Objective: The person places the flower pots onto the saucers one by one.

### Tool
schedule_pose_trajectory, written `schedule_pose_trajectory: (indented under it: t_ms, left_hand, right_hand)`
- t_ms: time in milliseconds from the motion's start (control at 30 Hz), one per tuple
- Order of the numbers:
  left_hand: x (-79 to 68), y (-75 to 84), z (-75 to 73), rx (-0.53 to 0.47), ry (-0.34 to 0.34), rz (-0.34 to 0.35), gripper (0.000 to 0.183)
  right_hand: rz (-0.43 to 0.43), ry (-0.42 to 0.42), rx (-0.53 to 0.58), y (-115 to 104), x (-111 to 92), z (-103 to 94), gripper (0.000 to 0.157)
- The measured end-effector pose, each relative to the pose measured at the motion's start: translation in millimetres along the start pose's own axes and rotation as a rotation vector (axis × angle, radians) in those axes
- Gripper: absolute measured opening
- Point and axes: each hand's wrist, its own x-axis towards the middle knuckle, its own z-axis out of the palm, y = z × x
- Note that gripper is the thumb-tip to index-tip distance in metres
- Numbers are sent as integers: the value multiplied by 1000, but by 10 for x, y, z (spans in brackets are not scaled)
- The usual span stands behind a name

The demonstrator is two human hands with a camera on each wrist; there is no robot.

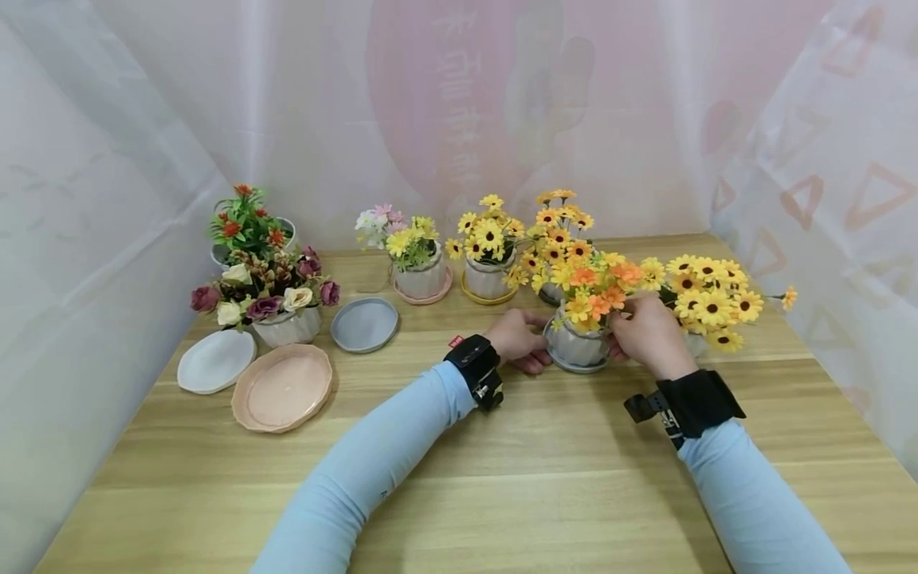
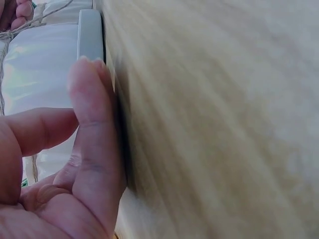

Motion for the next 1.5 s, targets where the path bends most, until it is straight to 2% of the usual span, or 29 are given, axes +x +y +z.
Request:
schedule_pose_trajectory:
  t_ms: [167, 367, 433, 567, 667, 800, 867, 1033, 1133, 1333, 1500]
  left_hand:
    - [-1, -33, -23, -6, -2, 1, 45]
    - [-86, -93, -149, -1, -13, 32, 44]
    - [-165, -110, -237, 33, -15, 56, 45]
    - [-399, -165, -483, 135, 16, 124, 43]
    - [-649, -190, -709, 232, 94, 156, 40]
    - [-975, -206, -999, 339, 188, 158, 37]
    - [-1110, -234, -1097, 367, 222, 167, 36]
    - [-1377, -366, -1224, 454, 312, 189, 33]
    - [-1483, -435, -1284, 495, 355, 182, 32]
    - [-1644, -497, -1466, 534, 470, 176, 33]
    - [-1761, -546, -1639, 497, 526, 163, 34]
  right_hand:
    - [-53, 30, 4, -18, -92, 9, 32]
    - [-112, 111, -7, -195, -357, -84, 43]
    - [-158, 186, -38, -285, -460, -129, 41]
    - [-308, 384, -77, -468, -631, -169, 30]
    - [-417, 425, -34, -600, -714, -132, 26]
    - [-480, 326, 60, -733, -742, 17, 24]
    - [-464, 247, 93, -768, -701, 129, 24]
    - [-310, -61, 239, -847, -441, 531, 26]
    - [-221, -192, 318, -918, -218, 823, 27]
    - [-126, -296, 393, -1151, 251, 1370, 32]
    - [-81, -334, 399, -1413, 549, 1739, 31]
